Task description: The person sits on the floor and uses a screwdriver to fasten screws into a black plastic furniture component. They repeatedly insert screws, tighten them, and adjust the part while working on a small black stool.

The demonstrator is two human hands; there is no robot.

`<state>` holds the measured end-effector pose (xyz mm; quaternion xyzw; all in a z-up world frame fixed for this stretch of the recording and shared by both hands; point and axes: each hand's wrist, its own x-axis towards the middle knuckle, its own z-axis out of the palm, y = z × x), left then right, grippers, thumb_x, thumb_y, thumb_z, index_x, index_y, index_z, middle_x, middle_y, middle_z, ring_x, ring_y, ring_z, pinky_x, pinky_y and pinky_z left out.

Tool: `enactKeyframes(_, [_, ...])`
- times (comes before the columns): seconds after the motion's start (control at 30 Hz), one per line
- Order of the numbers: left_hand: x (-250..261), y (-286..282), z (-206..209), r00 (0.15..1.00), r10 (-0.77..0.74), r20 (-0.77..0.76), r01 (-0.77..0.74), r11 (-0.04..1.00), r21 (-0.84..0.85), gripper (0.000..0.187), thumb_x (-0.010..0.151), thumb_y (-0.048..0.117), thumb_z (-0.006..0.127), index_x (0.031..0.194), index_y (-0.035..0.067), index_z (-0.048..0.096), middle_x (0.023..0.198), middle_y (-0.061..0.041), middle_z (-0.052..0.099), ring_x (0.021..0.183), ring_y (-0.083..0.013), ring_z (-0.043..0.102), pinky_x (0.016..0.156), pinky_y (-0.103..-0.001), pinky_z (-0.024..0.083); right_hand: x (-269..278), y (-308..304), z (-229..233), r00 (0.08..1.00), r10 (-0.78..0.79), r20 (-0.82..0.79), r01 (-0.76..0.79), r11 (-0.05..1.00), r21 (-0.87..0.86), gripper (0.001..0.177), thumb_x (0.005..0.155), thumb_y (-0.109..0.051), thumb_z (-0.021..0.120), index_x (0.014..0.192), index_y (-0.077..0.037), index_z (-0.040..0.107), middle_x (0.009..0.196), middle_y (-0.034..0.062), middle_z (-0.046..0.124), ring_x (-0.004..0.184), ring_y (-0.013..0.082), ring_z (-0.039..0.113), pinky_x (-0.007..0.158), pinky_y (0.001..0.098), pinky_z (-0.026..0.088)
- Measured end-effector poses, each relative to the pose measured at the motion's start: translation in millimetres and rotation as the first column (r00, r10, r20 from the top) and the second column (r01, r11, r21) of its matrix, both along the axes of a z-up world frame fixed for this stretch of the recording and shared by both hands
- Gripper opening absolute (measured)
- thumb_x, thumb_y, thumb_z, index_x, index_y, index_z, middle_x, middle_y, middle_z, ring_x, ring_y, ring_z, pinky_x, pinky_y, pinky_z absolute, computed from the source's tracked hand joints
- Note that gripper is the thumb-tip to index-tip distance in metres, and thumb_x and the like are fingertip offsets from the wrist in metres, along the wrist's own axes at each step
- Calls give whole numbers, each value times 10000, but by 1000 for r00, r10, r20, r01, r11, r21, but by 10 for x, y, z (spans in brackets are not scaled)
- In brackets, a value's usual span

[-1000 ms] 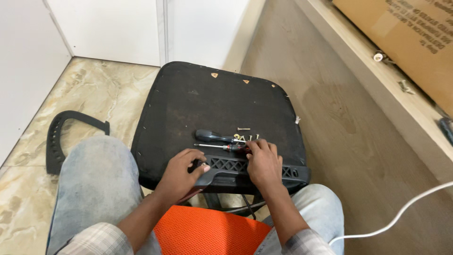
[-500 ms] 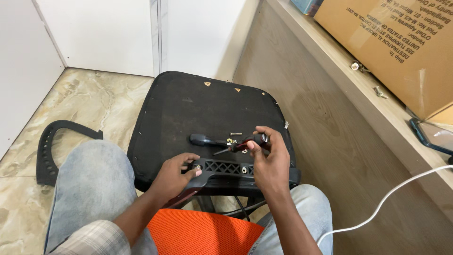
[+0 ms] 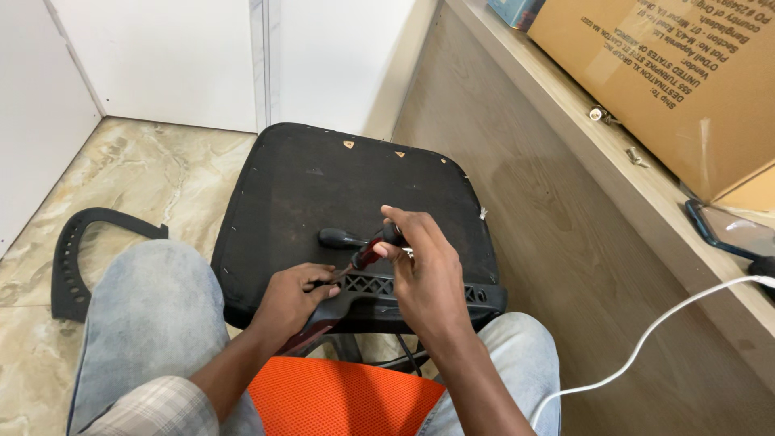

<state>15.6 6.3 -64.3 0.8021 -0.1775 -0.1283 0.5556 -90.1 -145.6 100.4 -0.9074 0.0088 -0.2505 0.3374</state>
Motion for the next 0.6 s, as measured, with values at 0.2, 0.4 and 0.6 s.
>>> enactKeyframes(0.2, [-12,-34,25,979,-19,205,-14,987,157,274,874,224,729,1109,97,794,1305,-26,716,1164,-224,697,1014,-363,531,4,18,26,1000,21,22,-20,1000,-24,416,909,-72,685,1322,-98,648,1172,76,696,992,195,732,695,367,580])
enactKeyframes(0.4, [-42,-62,92,970,-30,241,-11,986,167,269,836,258,749,1052,122,832,1260,-39,716,1143,-243,673,994,-386,511,-6,67,56,1000,6,8,-6,1000,-11,429,892,-83,709,1317,-108,652,1184,60,694,951,175,726,658,325,588])
enactKeyframes(0.6, [-27,-66,151,998,-15,62,-2,964,267,295,865,295,736,1099,126,797,1278,-9,699,1151,-202,685,1003,-367,514,-39,136,54,992,86,93,-84,996,-19,410,948,-66,635,1357,-62,607,1233,109,649,1010,240,697,733,379,567])
